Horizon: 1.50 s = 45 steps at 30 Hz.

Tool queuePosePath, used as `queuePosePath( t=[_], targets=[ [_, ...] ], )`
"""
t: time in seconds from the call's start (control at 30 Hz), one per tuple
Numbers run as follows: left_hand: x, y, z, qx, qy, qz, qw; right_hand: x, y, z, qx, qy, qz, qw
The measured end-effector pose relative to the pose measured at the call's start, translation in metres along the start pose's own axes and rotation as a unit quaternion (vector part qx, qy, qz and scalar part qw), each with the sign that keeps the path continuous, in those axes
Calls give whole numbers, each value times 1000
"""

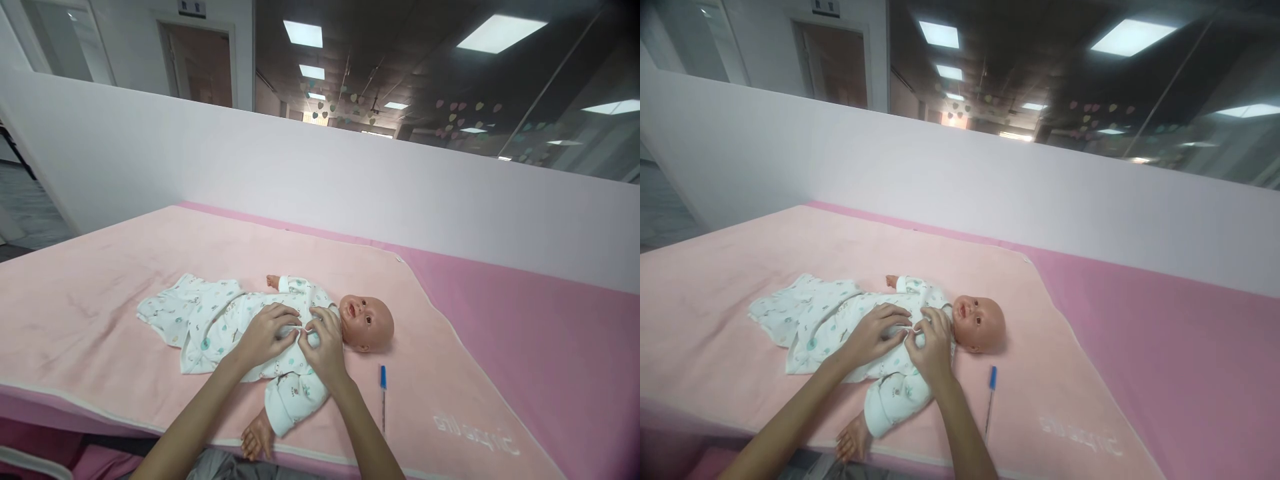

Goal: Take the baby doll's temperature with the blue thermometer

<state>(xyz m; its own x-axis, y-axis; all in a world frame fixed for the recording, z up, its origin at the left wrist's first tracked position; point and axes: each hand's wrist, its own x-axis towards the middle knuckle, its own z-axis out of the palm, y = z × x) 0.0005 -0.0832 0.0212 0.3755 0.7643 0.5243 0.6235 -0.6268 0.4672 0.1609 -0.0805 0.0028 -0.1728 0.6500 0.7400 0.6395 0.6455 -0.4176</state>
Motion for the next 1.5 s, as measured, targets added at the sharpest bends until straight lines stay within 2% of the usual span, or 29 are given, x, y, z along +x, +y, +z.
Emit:
queuePosePath(
  t=[0.2, 0.33, 0.67, 1.0, 1.17, 1.3, 1.5],
  targets=[
    [-1, 3, 6, 59, 6, 31, 998, 0, 1, 0, 5, -1, 4, 1000],
    [0, 5, 7, 64, 8, 24, 998, 0, 0, 0, 11, -1, 8, 1000],
    [1, 6, 4, -8, -1, -34, 999, 0, -1, -1, 0, -14, 6, 1000],
    [2, 2, -2, -91, -26, -59, 994, -1, -1, -1, 1, -32, 11, 999],
    [1, 2, -4, -134, -17, -75, 988, -2, 1, 0, 7, -35, 10, 999],
    [0, 3, -3, -175, 21, -78, 981, -2, 2, 1, 12, -32, 22, 999],
    [-1, 5, 0, -123, 31, -64, 990, -3, 2, 1, 15, -28, 45, 998]
  ],
)
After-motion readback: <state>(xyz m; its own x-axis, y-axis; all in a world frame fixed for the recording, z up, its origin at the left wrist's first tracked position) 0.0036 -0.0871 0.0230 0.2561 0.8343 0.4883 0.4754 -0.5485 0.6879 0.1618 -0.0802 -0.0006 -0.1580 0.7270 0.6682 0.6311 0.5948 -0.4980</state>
